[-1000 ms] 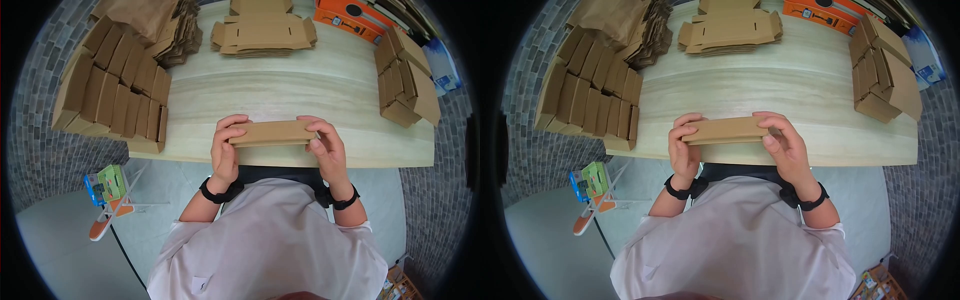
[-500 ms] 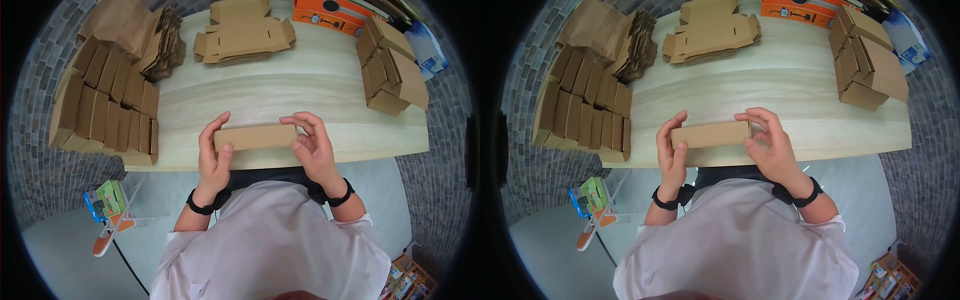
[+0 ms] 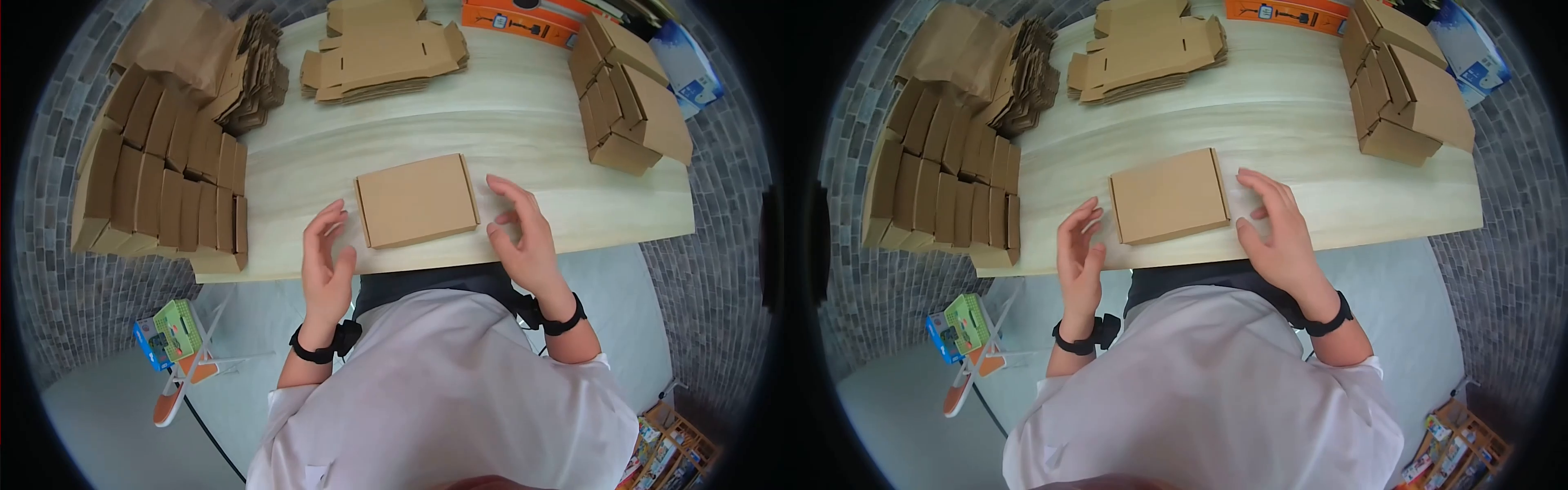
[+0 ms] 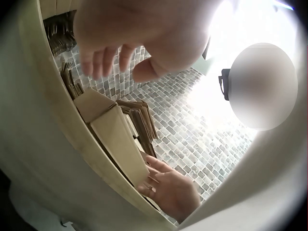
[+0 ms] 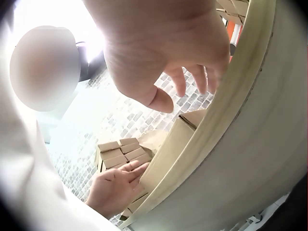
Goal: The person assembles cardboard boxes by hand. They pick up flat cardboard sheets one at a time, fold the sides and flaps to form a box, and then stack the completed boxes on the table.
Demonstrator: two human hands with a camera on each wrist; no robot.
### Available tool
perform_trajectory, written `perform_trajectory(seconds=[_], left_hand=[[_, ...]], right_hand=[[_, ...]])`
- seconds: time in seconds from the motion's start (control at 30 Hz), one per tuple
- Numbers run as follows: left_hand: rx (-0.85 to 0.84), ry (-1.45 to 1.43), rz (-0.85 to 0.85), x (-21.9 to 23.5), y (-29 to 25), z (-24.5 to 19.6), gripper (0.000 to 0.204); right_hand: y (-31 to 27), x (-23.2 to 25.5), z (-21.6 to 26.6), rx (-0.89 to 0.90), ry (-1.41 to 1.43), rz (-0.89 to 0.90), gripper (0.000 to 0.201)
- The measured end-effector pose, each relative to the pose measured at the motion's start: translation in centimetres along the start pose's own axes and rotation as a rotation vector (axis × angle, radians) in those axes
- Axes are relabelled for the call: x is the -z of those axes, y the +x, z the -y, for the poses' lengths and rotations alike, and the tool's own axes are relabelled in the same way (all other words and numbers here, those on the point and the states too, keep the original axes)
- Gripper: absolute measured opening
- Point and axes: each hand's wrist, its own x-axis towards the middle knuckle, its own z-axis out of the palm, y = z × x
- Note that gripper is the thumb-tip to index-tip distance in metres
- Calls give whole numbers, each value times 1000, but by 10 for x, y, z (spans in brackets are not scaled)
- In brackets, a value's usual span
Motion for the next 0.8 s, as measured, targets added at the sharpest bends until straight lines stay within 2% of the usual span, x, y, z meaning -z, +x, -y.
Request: perform_trajectory(seconds=[0.03, 0.1, 0.17, 0.27, 0.43, 0.5, 0.57, 0.63, 0.7, 0.77, 0.8], left_hand=[[0, 2, -6, -1, -2, -1, 53], [170, -62, 151, -6, -2, -1, 58], [129, -92, 199, -12, -3, -4, 62], [-16, -100, 192, -17, 3, -23, 60], [-233, -73, 230, -44, 35, -60, 65], [-418, -87, 304, -60, 59, -79, 69], [-492, -115, 364, -81, 86, -104, 70], [-567, -182, 444, -109, 121, -127, 65], [-522, -288, 512, -144, 159, -147, 59], [-387, -409, 608, -180, 195, -160, 52], [-400, -414, 612, -198, 210, -164, 52]], right_hand=[[-1, 0, 1, -142, 47, 15, 51], [0, -6, -2, -133, 88, 64, 53], [0, -6, 1, -128, 118, 82, 55], [-2, 4, 9, 64, 149, -69, 60], [-8, 46, 33, 217, 82, -259, 62], [-10, 72, 44, 267, 16, -341, 63], [-1, 109, 52, 395, -171, -473, 63], [16, 146, 56, 408, -177, -561, 60], [37, 191, 64, 338, -276, -529, 57], [74, 238, 62, 175, 28, -718, 37], [86, 255, 64, 131, -117, -584, 40]])
